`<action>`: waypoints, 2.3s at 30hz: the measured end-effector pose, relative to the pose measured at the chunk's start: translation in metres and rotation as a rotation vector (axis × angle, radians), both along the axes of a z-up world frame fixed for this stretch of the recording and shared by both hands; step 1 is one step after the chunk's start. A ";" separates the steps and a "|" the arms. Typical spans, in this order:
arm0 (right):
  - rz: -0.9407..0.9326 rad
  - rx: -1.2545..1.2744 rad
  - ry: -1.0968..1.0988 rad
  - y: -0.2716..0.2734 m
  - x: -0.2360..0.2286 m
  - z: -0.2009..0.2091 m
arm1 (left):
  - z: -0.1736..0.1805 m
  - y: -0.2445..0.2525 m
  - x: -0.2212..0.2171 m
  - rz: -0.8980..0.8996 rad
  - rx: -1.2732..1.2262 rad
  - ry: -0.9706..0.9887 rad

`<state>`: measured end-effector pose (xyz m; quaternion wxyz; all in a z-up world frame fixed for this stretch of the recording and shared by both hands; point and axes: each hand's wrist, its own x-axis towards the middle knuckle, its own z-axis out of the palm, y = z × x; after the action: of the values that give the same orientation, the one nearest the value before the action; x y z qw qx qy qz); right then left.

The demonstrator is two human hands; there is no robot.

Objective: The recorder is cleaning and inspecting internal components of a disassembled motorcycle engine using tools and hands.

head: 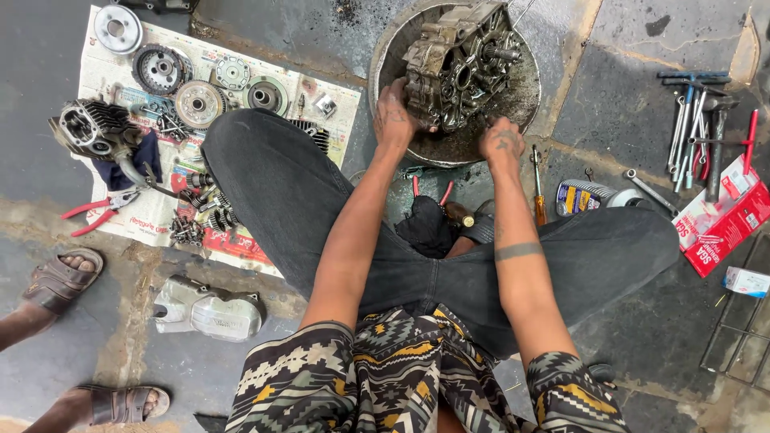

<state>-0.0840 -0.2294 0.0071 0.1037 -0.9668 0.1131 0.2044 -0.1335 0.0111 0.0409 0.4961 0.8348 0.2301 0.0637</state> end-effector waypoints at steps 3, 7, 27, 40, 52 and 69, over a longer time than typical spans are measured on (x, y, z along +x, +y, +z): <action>0.082 -0.049 0.021 -0.003 0.005 -0.040 | -0.003 0.003 -0.003 -0.062 0.015 -0.093; 0.040 0.018 -0.003 0.010 -0.027 0.010 | -0.078 0.000 0.007 -0.177 -0.037 -0.025; 0.938 -0.104 -0.236 0.008 -0.045 0.126 | -0.056 -0.016 0.009 -0.112 0.088 0.154; 1.338 -0.357 -0.338 0.042 0.041 0.162 | -0.032 -0.013 0.009 -0.097 0.068 0.100; 1.394 -0.418 -0.297 0.109 0.082 0.167 | -0.020 -0.012 0.013 -0.053 0.035 0.098; 1.737 -0.779 -0.282 0.134 0.050 0.181 | -0.041 -0.018 0.008 -0.038 -0.008 0.072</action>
<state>-0.0336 -0.0953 0.1880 -0.3996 -0.6955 -0.5958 0.0398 -0.1257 -0.0074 -0.0005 0.4921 0.8387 0.2322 0.0235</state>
